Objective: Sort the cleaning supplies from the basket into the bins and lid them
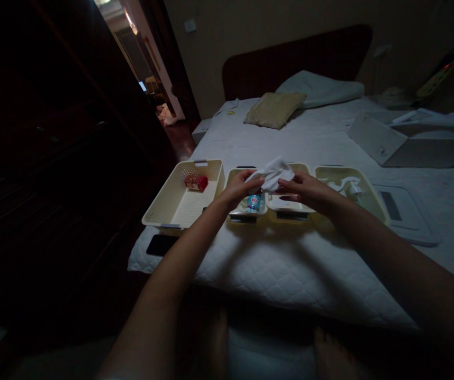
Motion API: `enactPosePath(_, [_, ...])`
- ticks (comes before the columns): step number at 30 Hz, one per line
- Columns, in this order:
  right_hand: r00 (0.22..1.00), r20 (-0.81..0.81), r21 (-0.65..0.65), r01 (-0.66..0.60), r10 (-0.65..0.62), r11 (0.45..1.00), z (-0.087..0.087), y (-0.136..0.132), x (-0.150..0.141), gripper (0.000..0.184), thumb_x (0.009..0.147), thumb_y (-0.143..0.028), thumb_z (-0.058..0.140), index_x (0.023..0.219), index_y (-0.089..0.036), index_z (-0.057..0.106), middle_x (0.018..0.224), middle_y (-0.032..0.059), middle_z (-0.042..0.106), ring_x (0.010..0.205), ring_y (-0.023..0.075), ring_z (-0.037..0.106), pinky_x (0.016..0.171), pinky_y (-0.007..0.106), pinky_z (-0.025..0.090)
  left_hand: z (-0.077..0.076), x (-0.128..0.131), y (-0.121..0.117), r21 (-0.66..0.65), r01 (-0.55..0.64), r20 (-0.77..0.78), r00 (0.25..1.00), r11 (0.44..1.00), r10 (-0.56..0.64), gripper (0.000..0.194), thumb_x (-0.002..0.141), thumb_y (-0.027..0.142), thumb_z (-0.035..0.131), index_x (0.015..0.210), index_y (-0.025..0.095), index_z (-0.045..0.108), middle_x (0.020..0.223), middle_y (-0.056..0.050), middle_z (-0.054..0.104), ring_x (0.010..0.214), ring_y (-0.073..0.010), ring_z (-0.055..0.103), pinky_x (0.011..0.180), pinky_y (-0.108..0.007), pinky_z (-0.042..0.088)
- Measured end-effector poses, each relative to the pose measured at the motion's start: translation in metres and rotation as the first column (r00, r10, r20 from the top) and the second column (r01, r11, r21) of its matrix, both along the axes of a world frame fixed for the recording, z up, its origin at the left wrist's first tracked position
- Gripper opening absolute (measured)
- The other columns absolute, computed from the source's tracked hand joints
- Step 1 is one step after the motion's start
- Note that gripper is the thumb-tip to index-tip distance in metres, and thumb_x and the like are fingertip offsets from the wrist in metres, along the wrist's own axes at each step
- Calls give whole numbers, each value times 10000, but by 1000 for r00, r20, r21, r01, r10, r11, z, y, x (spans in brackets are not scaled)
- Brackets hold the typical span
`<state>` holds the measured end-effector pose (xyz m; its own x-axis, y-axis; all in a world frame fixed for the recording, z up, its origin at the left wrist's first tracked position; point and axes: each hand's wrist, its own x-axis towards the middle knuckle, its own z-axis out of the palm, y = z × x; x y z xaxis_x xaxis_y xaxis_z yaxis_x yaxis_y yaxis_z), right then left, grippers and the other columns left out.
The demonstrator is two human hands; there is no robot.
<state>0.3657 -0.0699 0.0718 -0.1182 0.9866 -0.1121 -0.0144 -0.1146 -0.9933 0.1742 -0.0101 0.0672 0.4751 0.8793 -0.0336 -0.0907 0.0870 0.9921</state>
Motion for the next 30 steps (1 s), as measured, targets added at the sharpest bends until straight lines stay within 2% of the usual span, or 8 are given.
enactPosePath(2, [1000,-24,18,-5,5,1000,-1,1,-2,473,636,-437,811,1003,-198,632,1109,102,682,995,227,657,911,409,505,2,2,-3,-29,35,7,999,999,-35,364,638,287,787,937,145,635,871,-26,646,706,-91,586,698,-249,477])
enactPosePath(6, [995,-66,32,74,-71,997,3,2,-3,387,644,-364,815,944,-196,637,1023,76,701,897,196,668,899,400,516,1,1,-1,-93,134,9,991,987,-134,343,643,351,791,885,154,648,814,-12,624,675,-84,560,636,-229,448])
enactPosePath(9, [996,-41,64,86,-84,994,8,0,-2,323,687,-336,785,938,-196,638,972,67,705,836,181,666,882,399,531,-4,-1,4,-103,137,10,991,985,-137,318,659,387,778,849,163,656,806,5,619,692,-74,556,641,-213,427])
enactPosePath(12, [998,2,81,68,-68,994,9,-2,-1,295,699,-335,771,920,-193,637,957,71,703,815,180,663,862,400,543,-8,-3,5,-105,155,-7,988,982,-157,309,640,342,794,855,171,653,808,21,623,694,-62,567,651,-207,418])
enactPosePath(18, [998,16,119,60,-63,991,4,-3,-1,394,630,-345,816,933,-190,618,927,63,694,780,175,658,783,392,567,-4,-1,-1,-161,188,0,982,969,-190,418,569,238,835,930,164,638,759,3,625,612,-71,564,591,-221,413])
enactPosePath(23, [995,58,229,67,-82,971,-2,1,1,454,582,-380,828,932,-175,624,892,65,691,746,189,650,698,371,567,-7,1,0,-157,174,4,984,972,-175,303,618,188,789,878,148,638,739,6,615,603,-64,556,591,-215,411])
enactPosePath(27, [969,190,388,75,-159,919,-5,3,1,355,640,-316,759,938,-175,629,906,58,690,790,207,649,715,356,546,-8,5,1,-153,126,10,992,980,-126,215,649,130,734,843,138,641,734,-7,628,616,-79,570,617,-229,423])
enactPosePath(30, [869,394,579,18,-299,815,-6,2,1,201,706,-209,637,903,-171,631,870,60,674,797,210,635,715,340,516,-6,9,-1,-166,57,-15,998,984,-61,181,666,122,702,834,141,640,672,5,606,573,-79,541,605,-235,411])
